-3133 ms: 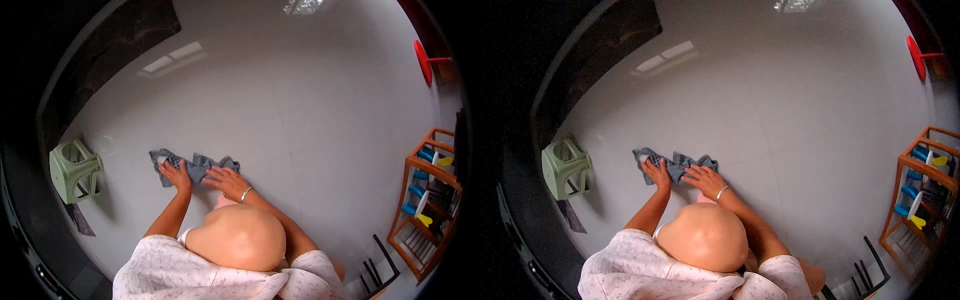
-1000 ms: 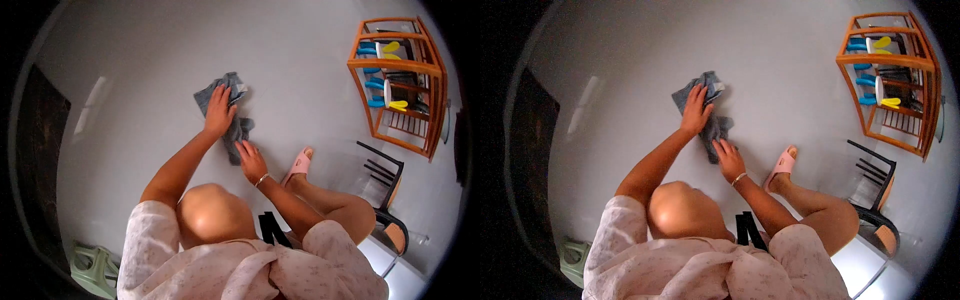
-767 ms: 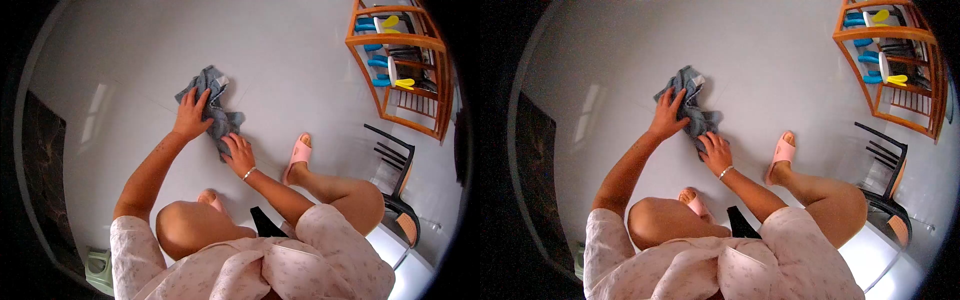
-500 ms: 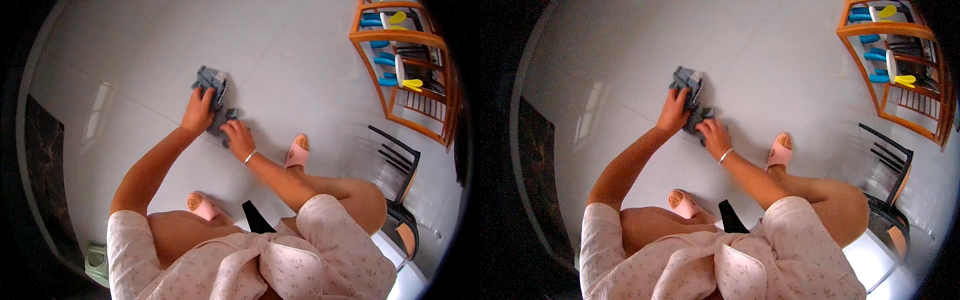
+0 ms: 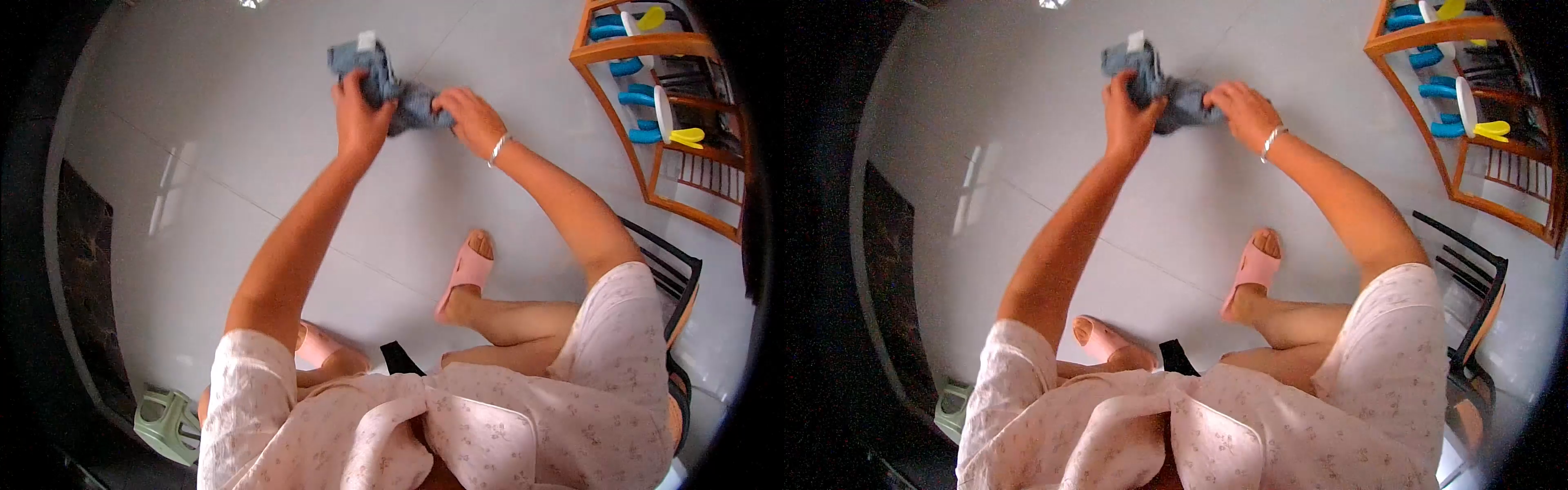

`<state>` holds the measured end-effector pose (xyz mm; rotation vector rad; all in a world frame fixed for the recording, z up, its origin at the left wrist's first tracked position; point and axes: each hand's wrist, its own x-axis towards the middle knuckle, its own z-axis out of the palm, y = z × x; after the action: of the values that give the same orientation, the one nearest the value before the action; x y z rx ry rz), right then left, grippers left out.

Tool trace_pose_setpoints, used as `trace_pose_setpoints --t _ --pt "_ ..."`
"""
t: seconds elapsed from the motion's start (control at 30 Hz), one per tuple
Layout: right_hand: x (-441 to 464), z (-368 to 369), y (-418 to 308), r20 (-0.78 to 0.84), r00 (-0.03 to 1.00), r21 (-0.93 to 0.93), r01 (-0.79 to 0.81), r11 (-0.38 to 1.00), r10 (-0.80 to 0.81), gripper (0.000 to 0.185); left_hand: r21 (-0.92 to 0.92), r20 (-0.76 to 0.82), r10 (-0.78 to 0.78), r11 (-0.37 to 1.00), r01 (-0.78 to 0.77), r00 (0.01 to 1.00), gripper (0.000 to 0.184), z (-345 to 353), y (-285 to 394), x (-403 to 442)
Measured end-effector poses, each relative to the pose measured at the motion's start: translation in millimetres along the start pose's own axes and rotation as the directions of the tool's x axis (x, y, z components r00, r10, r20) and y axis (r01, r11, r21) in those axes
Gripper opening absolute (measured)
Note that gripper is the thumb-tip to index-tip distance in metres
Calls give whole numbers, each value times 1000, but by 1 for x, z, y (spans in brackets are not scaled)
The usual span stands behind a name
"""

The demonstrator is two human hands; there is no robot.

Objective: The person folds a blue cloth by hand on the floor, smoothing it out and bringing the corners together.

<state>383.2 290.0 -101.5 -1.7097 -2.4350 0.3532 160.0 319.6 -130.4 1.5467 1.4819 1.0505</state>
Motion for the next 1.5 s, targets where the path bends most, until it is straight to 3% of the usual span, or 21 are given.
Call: trace_pose_setpoints --t 0.13,0.27,0.37,0.53,0.6,0.73,0.77,0.8,0.9,1.0,1.13,1.2,1.23,1.27,1.3,1.33,1.37,1.4,1.43,1.47,1.5 --pt "-51 -5 0 240 933 -26 282 959 -268 37 30 48 -116 993 115 992 63 -6 5 -88" --pt "-124 34 5 228 914 58 330 942 -335 32 107 180 -266 962 250 947 61 5 -14 -175" --pt "-158 66 9 268 914 192 260 946 -306 34 176 209 -348 933 315 914 56 21 -23 -204" --pt "-116 96 20 125 974 351 132 927 -187 36 208 107 -368 917 341 924 52 39 -32 -169" --pt "-66 104 38 7 993 348 107 932 -116 36 206 35 -369 912 354 929 51 50 -40 -124" --pt "57 93 71 -118 982 312 176 933 -146 38 253 -131 -365 887 387 922 52 61 -52 -8" --pt "84 91 73 -81 989 283 138 949 -120 39 241 -149 -424 861 449 893 54 58 -49 17" --pt "102 85 75 -45 995 251 101 963 -92 40 107 -84 -520 844 526 850 56 54 -63 39" --pt "113 54 69 -133 985 274 139 952 -105 43 35 -191 -467 876 481 864 57 46 -54 56" --pt "70 28 70 -297 952 299 162 940 -70 43 -56 -247 -257 966 251 934 52 45 -9 19" --pt "-28 4 95 -339 941 249 76 966 13 42 -248 -180 -304 934 256 935 56 104 14 -74" --pt "-86 3 107 -285 946 146 -120 982 158 44 -239 -2 -335 915 325 942 52 132 27 -115" --pt "-112 9 114 -283 944 143 -131 981 167 44 -250 112 -382 883 398 917 54 146 28 -133" --pt "-138 22 121 -235 896 265 -314 912 377 43 -277 246 -440 822 497 864 61 150 38 -143" --pt "-155 37 125 -166 805 373 -483 792 569 45 -167 321 -428 853 495 845 68 148 45 -149" --pt "-164 55 124 -179 789 369 -500 784 587 45 -59 400 -414 879 473 818 74 148 50 -153" --pt "-168 73 115 -135 705 423 -595 683 697 52 -59 442 -383 890 453 811 74 149 46 -156" --pt "-170 84 107 -92 594 471 -681 560 799 67 -39 439 -273 946 322 856 79 152 34 -158" --pt "-155 91 99 -140 589 435 -685 584 796 76 -27 425 -166 980 196 890 85 157 20 -159" --pt "-132 97 93 -188 583 399 -690 604 790 86 -158 466 -236 926 343 853 87 159 7 -158" --pt "-110 101 86 -235 605 350 -678 647 761 87 -140 468 -336 885 444 818 88 160 5 -153"
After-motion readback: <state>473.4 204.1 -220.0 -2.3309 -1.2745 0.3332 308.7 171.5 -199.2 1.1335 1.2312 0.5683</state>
